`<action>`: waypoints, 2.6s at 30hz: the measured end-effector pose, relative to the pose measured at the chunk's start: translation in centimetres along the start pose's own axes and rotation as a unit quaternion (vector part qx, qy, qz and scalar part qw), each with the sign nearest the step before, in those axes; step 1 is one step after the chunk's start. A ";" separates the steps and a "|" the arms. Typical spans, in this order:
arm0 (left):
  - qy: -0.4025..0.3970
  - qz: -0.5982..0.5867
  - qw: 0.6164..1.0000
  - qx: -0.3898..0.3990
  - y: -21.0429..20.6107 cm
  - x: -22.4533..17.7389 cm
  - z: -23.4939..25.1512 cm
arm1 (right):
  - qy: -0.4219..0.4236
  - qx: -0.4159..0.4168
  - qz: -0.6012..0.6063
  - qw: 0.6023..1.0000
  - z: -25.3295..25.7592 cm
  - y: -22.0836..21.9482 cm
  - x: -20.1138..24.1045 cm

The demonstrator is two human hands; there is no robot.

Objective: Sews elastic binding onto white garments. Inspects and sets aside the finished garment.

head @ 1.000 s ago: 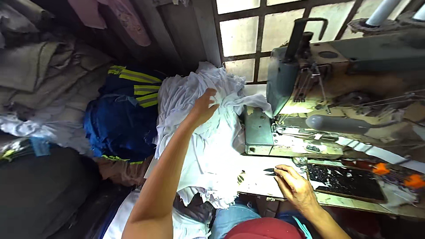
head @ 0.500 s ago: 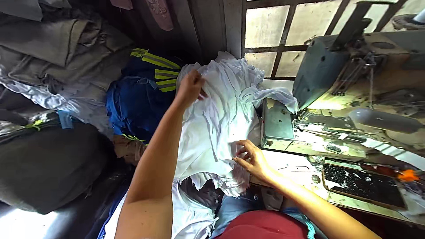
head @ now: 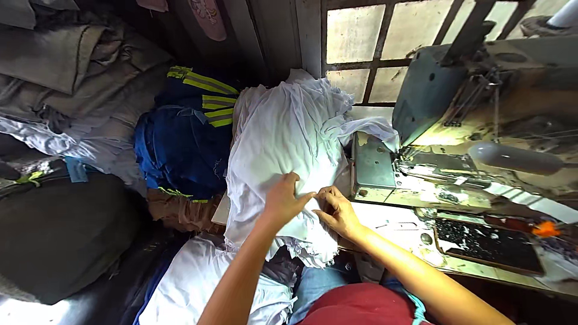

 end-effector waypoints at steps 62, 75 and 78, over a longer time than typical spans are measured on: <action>-0.359 -0.190 0.914 -0.024 -0.1 -14.1 8.9 | -0.153 -0.256 0.239 0.924 -8.4 12.1 6.5; -0.323 0.187 0.906 -0.199 -3.3 -17.2 3.4 | -0.197 -0.272 0.368 0.867 -9.7 11.1 7.6; -0.299 0.186 0.901 -0.252 -5.3 -17.0 2.0 | -0.202 -0.291 0.397 0.847 -10.2 11.8 7.6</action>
Point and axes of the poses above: each hand's wrist, its own z-axis towards the middle knuckle, its own y-axis out of the back of the hand, x = y × z, the point moved 1 cm from there along z, towards the middle knuckle, and after that the axes turned 10 degrees about z, right-handed, at the moved point
